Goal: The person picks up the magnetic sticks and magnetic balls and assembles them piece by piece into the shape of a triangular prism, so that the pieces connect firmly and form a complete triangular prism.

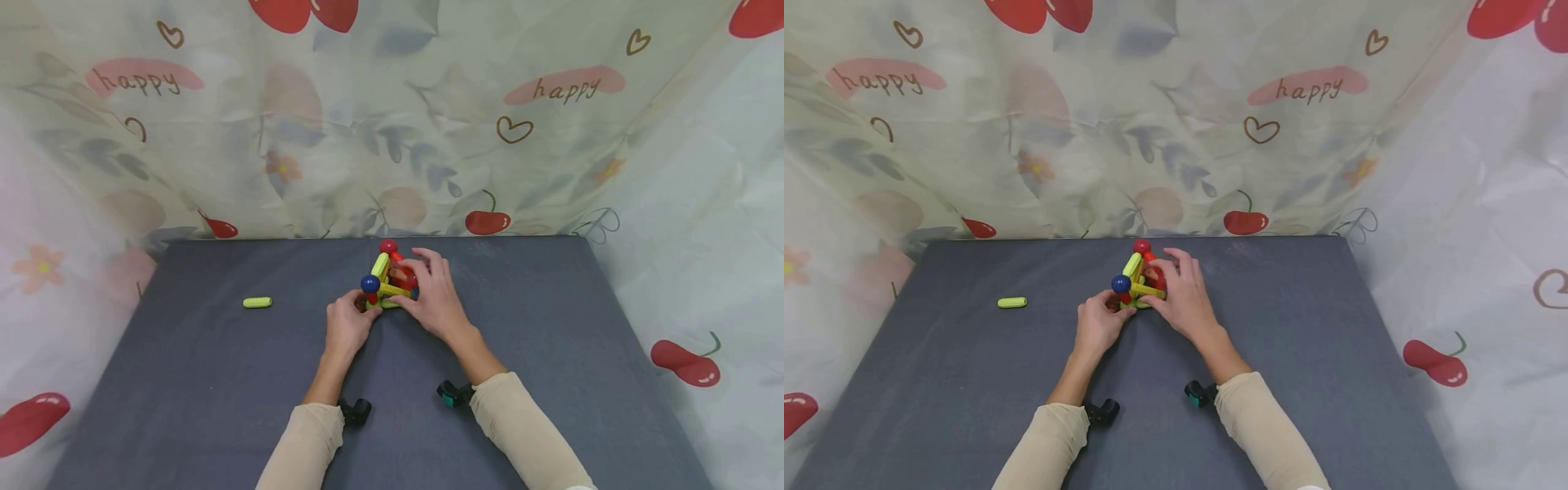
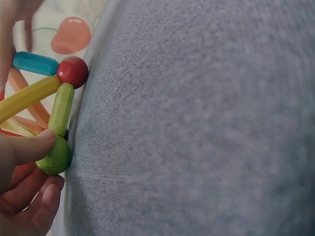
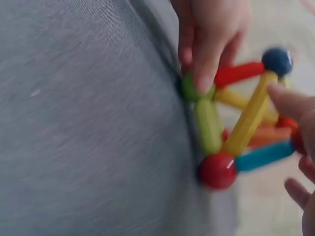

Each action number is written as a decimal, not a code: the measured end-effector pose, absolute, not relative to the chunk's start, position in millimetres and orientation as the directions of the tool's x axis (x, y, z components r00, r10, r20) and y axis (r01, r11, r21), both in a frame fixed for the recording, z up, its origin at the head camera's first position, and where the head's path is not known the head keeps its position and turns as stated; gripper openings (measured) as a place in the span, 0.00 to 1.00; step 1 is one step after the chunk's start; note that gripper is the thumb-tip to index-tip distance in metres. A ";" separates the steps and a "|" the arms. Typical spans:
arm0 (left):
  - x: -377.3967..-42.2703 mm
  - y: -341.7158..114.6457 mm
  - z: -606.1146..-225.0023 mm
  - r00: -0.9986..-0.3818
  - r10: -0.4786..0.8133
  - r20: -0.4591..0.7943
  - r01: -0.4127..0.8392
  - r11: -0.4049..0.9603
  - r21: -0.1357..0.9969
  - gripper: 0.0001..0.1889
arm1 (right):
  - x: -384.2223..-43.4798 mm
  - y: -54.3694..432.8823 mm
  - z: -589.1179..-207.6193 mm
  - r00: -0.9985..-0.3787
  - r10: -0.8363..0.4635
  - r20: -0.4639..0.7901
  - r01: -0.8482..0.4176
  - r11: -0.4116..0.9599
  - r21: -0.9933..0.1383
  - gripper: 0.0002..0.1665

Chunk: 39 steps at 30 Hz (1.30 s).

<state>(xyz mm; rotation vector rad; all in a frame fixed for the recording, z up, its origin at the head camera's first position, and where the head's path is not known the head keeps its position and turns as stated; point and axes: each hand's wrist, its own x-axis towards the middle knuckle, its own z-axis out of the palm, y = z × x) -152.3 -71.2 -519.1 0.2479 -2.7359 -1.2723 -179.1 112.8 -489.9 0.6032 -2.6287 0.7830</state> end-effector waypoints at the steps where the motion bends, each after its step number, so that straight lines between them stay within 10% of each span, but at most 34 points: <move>1: -152.1 -70.6 -518.5 -0.981 -0.193 0.035 -0.098 0.633 0.768 0.19 | -178.7 117.6 -493.9 -0.876 -0.264 0.404 -0.454 0.735 -0.503 0.40; 6: -151.8 -69.2 -517.3 -0.981 -0.193 0.036 -0.096 0.634 0.767 0.19 | -179.9 133.7 -517.5 -0.958 -0.203 0.202 -0.286 0.637 -0.716 0.33; 20: -153.1 -83.2 -516.7 -0.995 -0.102 -0.017 -0.077 0.627 0.775 0.23 | -195.5 145.2 -529.3 -0.955 -0.296 -0.024 -0.173 0.621 -0.765 0.19; 28: -150.9 -191.4 -492.7 -0.994 -0.084 0.066 0.000 0.621 0.783 0.25 | -194.6 146.6 -530.3 -0.957 -0.291 -0.011 -0.171 0.592 -0.788 0.22; 39: -137.3 -287.3 -509.8 -0.967 -0.255 0.007 -0.195 0.757 0.624 0.23 | -193.5 145.6 -536.1 -0.960 -0.279 -0.019 -0.153 0.581 -0.799 0.20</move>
